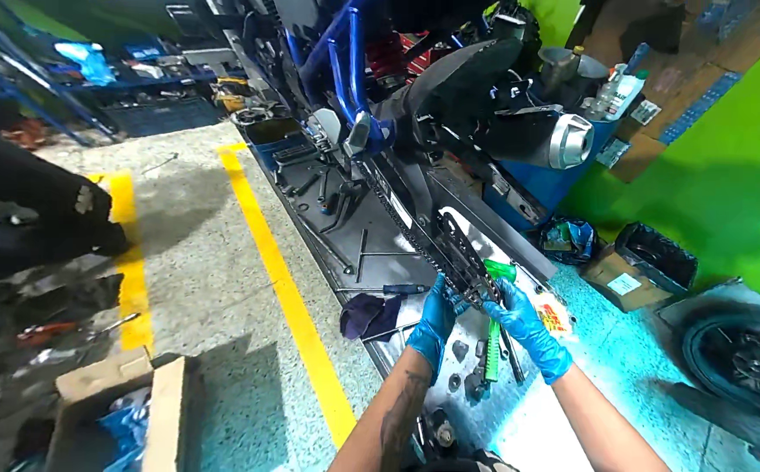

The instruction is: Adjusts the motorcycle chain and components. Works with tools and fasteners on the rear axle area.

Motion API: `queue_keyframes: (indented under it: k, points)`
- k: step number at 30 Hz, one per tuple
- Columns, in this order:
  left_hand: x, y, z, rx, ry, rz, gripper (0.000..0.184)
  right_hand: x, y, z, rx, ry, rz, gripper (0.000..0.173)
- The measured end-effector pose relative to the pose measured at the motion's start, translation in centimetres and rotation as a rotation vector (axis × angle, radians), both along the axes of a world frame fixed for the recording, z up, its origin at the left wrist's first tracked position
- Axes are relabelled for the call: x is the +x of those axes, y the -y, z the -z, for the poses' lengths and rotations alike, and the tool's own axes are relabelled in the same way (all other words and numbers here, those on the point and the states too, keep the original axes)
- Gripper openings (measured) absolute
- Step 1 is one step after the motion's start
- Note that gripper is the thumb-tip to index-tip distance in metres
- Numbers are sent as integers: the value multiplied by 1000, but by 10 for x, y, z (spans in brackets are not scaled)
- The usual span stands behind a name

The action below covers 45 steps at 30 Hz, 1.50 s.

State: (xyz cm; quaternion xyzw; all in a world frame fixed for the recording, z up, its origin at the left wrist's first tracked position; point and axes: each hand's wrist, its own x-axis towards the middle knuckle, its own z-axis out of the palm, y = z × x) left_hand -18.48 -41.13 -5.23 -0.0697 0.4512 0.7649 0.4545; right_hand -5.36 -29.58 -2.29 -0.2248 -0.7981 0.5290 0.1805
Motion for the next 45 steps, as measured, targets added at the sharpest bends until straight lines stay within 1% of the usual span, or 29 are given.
queue_keyframes:
  k: [1, 3, 5, 7, 10, 14, 16, 19, 21, 22, 23, 25, 27, 29, 30, 32, 33, 36, 37, 38, 41, 43, 45]
  points:
    - [0, -3, -2, 61, -3, -14, 54, -1, 1, -1, -35, -46, 29, 32]
    - [5, -5, -13, 112, -62, -36, 50, 0, 4, -11, -118, -150, 66, 29]
    - [15, -5, -18, 123, -107, -44, 52, 2, 4, -25, -175, -232, 61, 24]
    - [23, -5, -15, 124, -122, -84, 55, -1, 4, -33, -212, -284, 40, 23]
    - [31, -8, -16, 0, -149, -147, 54, -7, 4, -35, -257, -297, 4, 28]
    - [35, -11, -39, -183, -145, -209, 51, -9, 2, -51, -270, -243, -28, 37]
    - [35, -18, -47, -208, -66, -242, 50, -16, 0, -55, -264, -328, -37, 36]
    - [37, -18, -51, -248, -17, -277, 52, -25, -1, -55, -275, -436, -59, 26]
    - [34, -10, -50, -289, -52, -299, 51, -23, -1, -59, -204, -392, -103, 18]
    - [32, -1, -47, -311, -79, -287, 50, -19, -1, -60, -119, -313, -140, 16]
    - [28, 10, -40, -341, -117, -273, 50, -16, 0, -62, -32, -237, -185, 17]
    - [17, 26, -30, -391, -198, -262, 49, -13, -4, -65, 146, -190, -266, 20]
    - [9, 30, -27, -380, -222, -251, 48, -12, -3, -74, 343, -129, -214, 29]
    - [3, 29, -26, -333, -199, -211, 48, -11, -2, -83, 418, -80, -142, 37]
    - [-2, 29, -25, -308, -197, -190, 47, -9, -1, -83, 405, -64, -113, 37]
    - [-7, 35, -20, -260, -216, -126, 45, 0, 0, -71, 417, -94, -38, 31]
    - [-8, 40, -18, -240, -233, -100, 48, 6, 0, -64, 433, -61, -21, 29]
    - [-1, 57, -7, -249, -274, -81, 55, 19, 15, -51, 409, 308, -68, 41]
    - [3, 64, -4, -256, -273, -66, 56, 17, 22, -46, 375, 382, -79, 41]
    - [9, 70, -2, -266, -275, -45, 56, 15, 30, -39, 335, 406, -68, 37]
    - [28, 86, 0, -258, -295, 33, 53, 4, 44, -21, 292, 306, 68, 28]
    - [37, 94, -4, -229, -361, 98, 46, 0, 49, -19, 257, 183, 135, 26]
    - [44, 100, -10, -208, -422, 139, 43, -4, 53, -21, 227, 121, 151, 27]
